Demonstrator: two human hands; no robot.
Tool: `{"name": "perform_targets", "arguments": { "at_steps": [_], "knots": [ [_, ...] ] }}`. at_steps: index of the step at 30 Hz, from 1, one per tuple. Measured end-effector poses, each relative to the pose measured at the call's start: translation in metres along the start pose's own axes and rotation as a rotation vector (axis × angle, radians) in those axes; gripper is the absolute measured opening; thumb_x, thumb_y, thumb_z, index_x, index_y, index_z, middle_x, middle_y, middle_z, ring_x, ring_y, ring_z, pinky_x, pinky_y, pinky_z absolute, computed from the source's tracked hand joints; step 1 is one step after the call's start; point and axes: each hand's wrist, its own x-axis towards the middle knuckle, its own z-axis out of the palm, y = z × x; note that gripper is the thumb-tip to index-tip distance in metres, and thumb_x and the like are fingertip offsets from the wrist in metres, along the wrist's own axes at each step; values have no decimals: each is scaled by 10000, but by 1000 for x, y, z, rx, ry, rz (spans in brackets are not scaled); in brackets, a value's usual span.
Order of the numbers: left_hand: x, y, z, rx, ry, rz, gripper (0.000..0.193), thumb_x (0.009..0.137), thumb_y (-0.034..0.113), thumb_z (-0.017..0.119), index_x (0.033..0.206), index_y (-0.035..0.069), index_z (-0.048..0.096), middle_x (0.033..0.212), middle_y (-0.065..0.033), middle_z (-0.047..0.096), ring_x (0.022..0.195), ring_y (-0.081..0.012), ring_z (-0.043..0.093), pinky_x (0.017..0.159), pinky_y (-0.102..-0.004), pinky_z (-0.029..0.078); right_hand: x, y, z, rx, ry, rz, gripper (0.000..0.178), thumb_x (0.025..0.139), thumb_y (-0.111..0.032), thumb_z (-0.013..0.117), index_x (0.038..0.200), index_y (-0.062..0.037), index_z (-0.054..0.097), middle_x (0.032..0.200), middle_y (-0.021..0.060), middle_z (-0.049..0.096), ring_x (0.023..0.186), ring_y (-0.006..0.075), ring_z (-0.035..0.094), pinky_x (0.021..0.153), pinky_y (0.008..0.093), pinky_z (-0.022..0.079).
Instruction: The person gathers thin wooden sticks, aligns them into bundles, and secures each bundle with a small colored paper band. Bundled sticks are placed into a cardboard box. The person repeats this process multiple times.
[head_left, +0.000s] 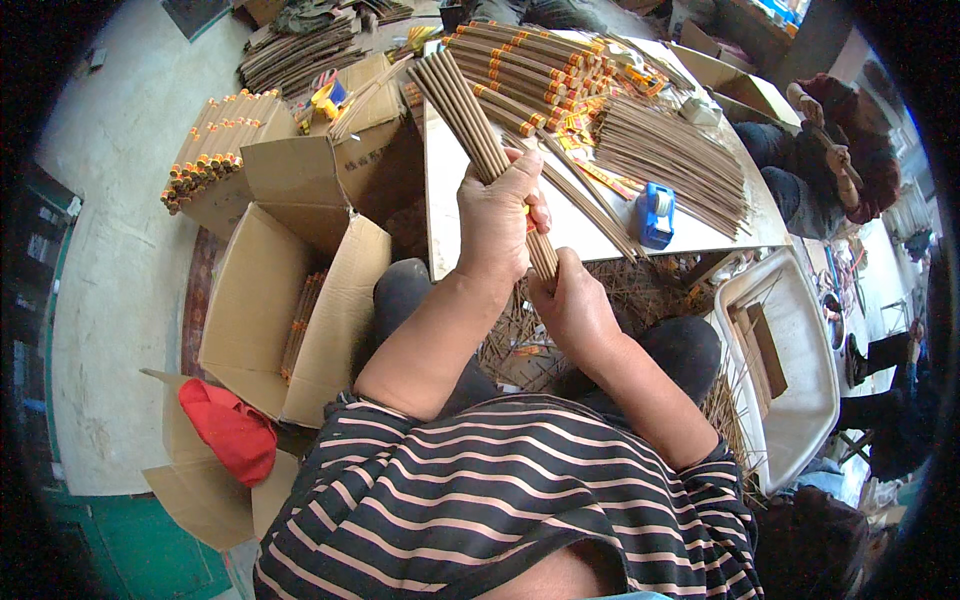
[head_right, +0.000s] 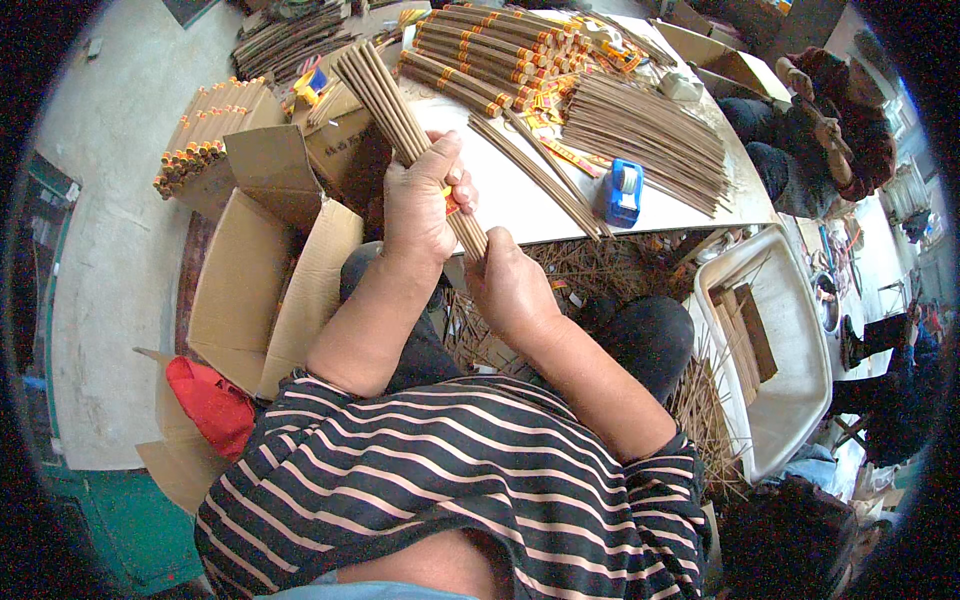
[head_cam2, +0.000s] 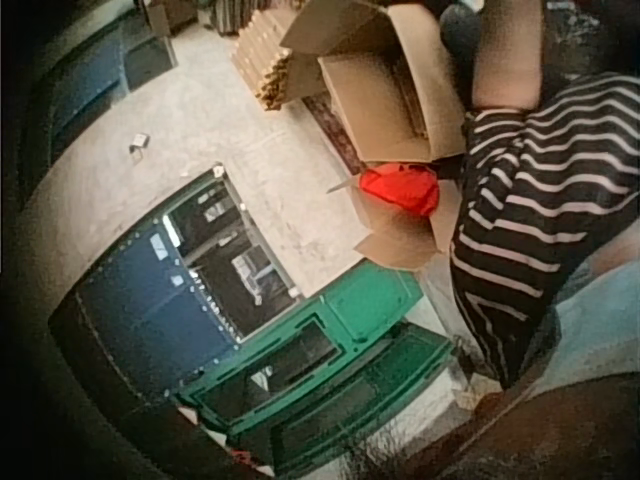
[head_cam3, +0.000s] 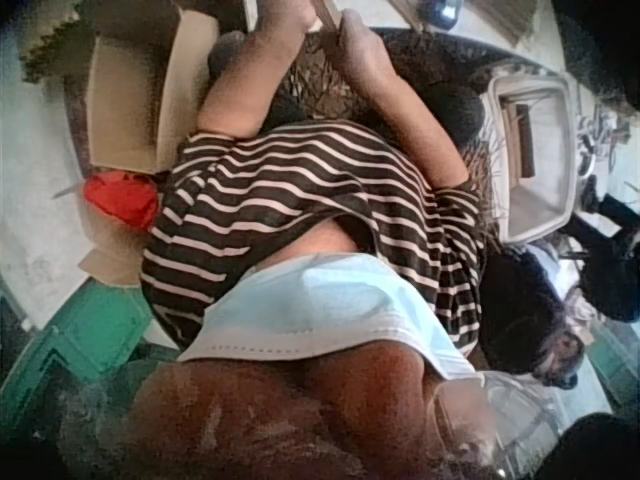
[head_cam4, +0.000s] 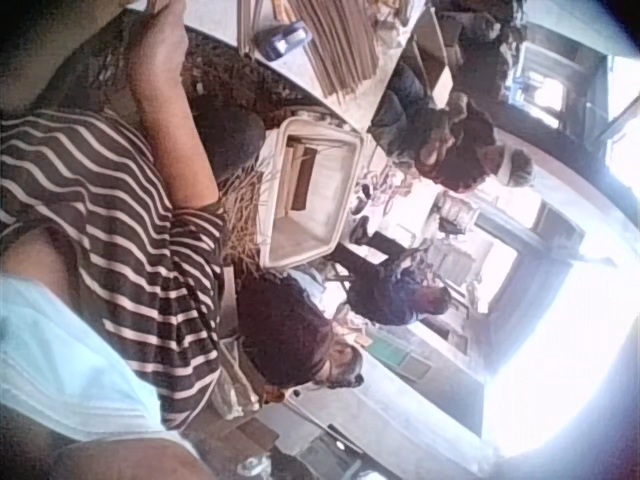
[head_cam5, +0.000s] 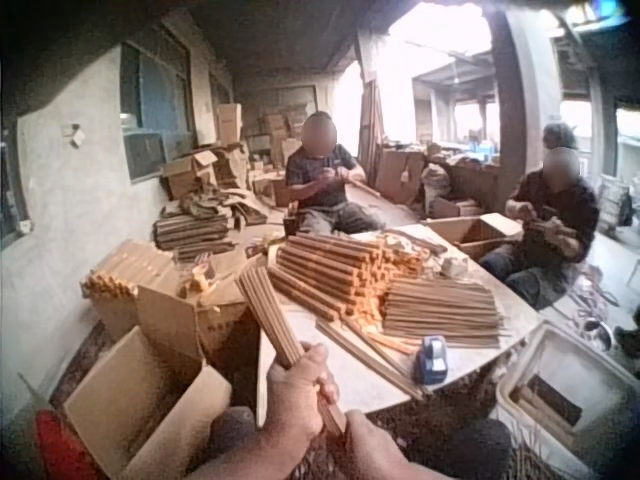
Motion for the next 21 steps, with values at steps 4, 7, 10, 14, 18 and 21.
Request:
{"name": "perform_targets", "arguments": {
  "at_steps": [4, 7, 10, 14, 18, 21],
  "knots": [
    [7, 18, 5, 147, 66, 140, 204, 782, 110, 654, 873, 61, 478, 580, -13, 471, 439, -132, 476, 425, -265, 413, -1, 14, 5, -104, 72, -102, 285, 841, -225, 580, 898, -6, 408, 684, 245, 566, 669, 415, 590, 567, 449, 465],
    [23, 48, -3, 8, -56, 161, 176, 794, 166, 659, 818, 92, 502, 592, 0, 473, 480, -117, 477, 439, -253, 404, -1, 28, 0, -81, 0, -156, 305, 826, -234, 606, 903, -14, 410, 676, 237, 568, 661, 406, 595, 555, 449, 470],
    [18, 56, 1, 40, -80, 191, 182, 796, 161, 663, 839, 97, 498, 589, 5, 468, 480, -107, 471, 438, -251, 400, 5, 12, -13, -8, -76, -189, 384, 795, -263, 637, 1012, -26, 428, 767, 195, 598, 691, 361, 610, 597, 424, 477],
    [0, 40, 15, 101, -110, 156, 196, 791, 115, 662, 890, 82, 496, 604, -17, 476, 477, -130, 486, 428, -261, 405, 20, -9, -19, 344, -86, -258, 409, 782, -256, 672, 1057, -28, 471, 720, 73, 581, 661, 182, 581, 593, 303, 463],
    [3, 54, 13, -45, -397, -46, 145, 794, 142, 666, 832, 70, 546, 592, -16, 491, 489, -124, 498, 456, -253, 424, 18, -22, -24, 730, -360, -54, 213, 830, -207, 636, 864, -52, 494, 616, -16, 469, 517, 68, 435, 463, 228, 365],
    [20, 61, 3, -155, -618, -157, 132, 811, 168, 647, 817, 74, 554, 555, 6, 447, 469, -123, 479, 443, -248, 394, 14, -19, -27, 871, -528, -17, 196, 845, -196, 620, 791, -80, 471, 521, -28, 415, 387, 72, 375, 349, 220, 287]
  ]
}}
